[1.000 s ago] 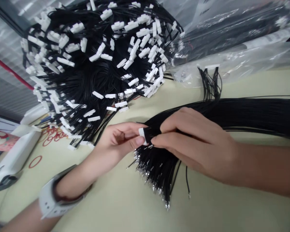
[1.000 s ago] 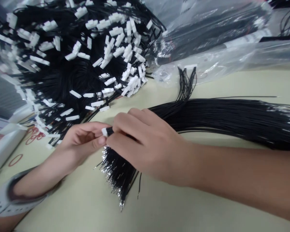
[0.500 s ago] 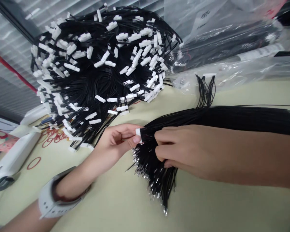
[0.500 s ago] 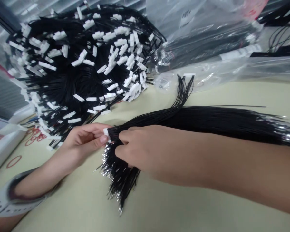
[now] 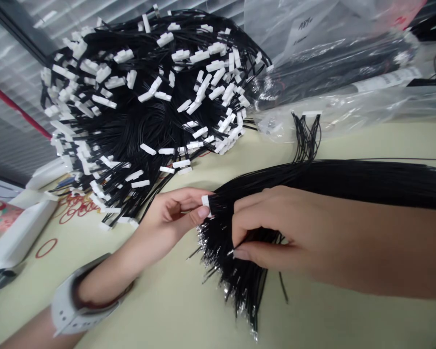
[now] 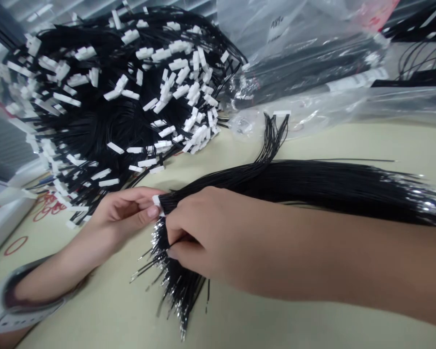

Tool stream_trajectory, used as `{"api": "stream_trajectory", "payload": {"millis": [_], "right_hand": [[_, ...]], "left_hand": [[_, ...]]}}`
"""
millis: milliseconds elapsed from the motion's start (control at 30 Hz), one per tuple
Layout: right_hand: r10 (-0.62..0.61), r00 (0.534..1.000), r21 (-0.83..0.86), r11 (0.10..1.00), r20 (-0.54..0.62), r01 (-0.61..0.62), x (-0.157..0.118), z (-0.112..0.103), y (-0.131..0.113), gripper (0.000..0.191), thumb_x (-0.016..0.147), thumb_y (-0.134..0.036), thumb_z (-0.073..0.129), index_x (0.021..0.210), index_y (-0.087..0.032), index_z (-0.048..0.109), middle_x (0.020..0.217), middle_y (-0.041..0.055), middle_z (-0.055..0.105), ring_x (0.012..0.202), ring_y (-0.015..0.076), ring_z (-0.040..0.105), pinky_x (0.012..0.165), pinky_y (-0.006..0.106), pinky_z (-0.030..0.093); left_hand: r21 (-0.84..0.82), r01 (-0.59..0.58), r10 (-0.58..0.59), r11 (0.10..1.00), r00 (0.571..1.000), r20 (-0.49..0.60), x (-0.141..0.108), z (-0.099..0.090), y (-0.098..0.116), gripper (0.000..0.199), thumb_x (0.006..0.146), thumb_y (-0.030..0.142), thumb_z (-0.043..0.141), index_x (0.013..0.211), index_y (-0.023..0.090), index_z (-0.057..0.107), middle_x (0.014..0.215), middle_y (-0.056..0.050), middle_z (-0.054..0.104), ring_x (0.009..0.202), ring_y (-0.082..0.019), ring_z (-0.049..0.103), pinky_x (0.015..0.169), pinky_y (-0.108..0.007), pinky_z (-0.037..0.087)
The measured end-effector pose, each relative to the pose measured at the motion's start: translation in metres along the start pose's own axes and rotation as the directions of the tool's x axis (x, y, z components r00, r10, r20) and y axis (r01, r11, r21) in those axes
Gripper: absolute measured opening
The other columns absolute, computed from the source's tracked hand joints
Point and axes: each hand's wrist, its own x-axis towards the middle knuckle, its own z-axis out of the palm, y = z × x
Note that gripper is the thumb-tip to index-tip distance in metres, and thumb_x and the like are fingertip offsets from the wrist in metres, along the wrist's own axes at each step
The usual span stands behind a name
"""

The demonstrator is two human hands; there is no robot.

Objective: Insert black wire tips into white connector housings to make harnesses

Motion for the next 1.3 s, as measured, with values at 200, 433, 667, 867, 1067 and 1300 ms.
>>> {"api": "stream_trajectory", "payload": {"millis": [200,433,667,867,1067,1300], "right_hand": [[0.087,0.996,0.034,0.996,0.016,-0.088,0.004,0.006,-0.005,0.017,0.081,-0.021,0.051,0.066,-0.018,0.057,0.055,-0.0051,0.054,0.051,0.0073,0.047,0.047,0.023,0.03],[0.223,0.965,-0.135,0.961,-0.136,-0.241,0.008,0.002,0.005,0.017,0.079,-0.021,0.048,0.063,-0.018,0.052,0.048,-0.0061,0.046,0.039,0.0054,0.034,0.04,0.021,0.023],[0.307,0.944,-0.159,0.932,-0.124,-0.324,0.009,-0.002,0.004,0.018,0.08,-0.024,0.046,0.063,-0.018,0.052,0.045,-0.0069,0.046,0.036,0.0037,0.035,0.036,0.019,0.023],[0.294,0.943,-0.174,0.932,-0.157,-0.319,0.007,0.001,0.005,0.019,0.079,-0.024,0.047,0.062,-0.018,0.052,0.045,-0.0063,0.047,0.036,0.004,0.033,0.036,0.019,0.022],[0.3,0.94,-0.14,0.936,-0.159,-0.323,0.007,0.003,0.006,0.018,0.078,-0.023,0.047,0.062,-0.019,0.054,0.046,-0.0064,0.048,0.036,0.0038,0.033,0.036,0.019,0.023],[0.315,0.939,-0.114,0.937,-0.139,-0.331,0.005,0.004,0.005,0.018,0.078,-0.023,0.046,0.062,-0.019,0.055,0.046,-0.0065,0.048,0.038,0.0045,0.035,0.039,0.02,0.026]], "left_hand": [[0.004,-0.024,0.024,1.0,1.0,0.019,0.001,-0.001,-0.003,0.02,0.076,0.027,0.06,0.092,0.037,0.066,0.073,0.002,0.065,0.068,-0.018,0.057,0.065,-0.03,0.047],[-0.106,0.067,-0.07,0.992,0.997,-0.028,-0.001,-0.001,-0.003,0.015,0.076,0.021,0.062,0.089,0.025,0.067,0.074,0.002,0.065,0.067,-0.013,0.056,0.063,-0.023,0.045],[-0.167,0.128,-0.143,0.978,0.986,-0.082,0.0,0.0,-0.004,0.014,0.075,0.013,0.064,0.088,0.017,0.066,0.072,0.002,0.065,0.066,-0.007,0.058,0.062,-0.013,0.044],[-0.14,0.124,-0.135,0.982,0.988,-0.074,0.002,-0.001,-0.004,0.014,0.075,0.014,0.063,0.088,0.018,0.066,0.073,0.0,0.065,0.067,-0.008,0.058,0.063,-0.014,0.044],[-0.131,0.125,-0.136,0.983,0.988,-0.074,0.0,-0.001,-0.004,0.015,0.074,0.016,0.063,0.089,0.018,0.066,0.072,0.0,0.065,0.067,-0.01,0.057,0.063,-0.018,0.043],[-0.119,0.114,-0.117,0.986,0.993,-0.015,-0.001,-0.001,-0.002,0.015,0.075,0.023,0.062,0.09,0.027,0.066,0.074,0.001,0.063,0.069,-0.015,0.055,0.064,-0.026,0.042]]}}
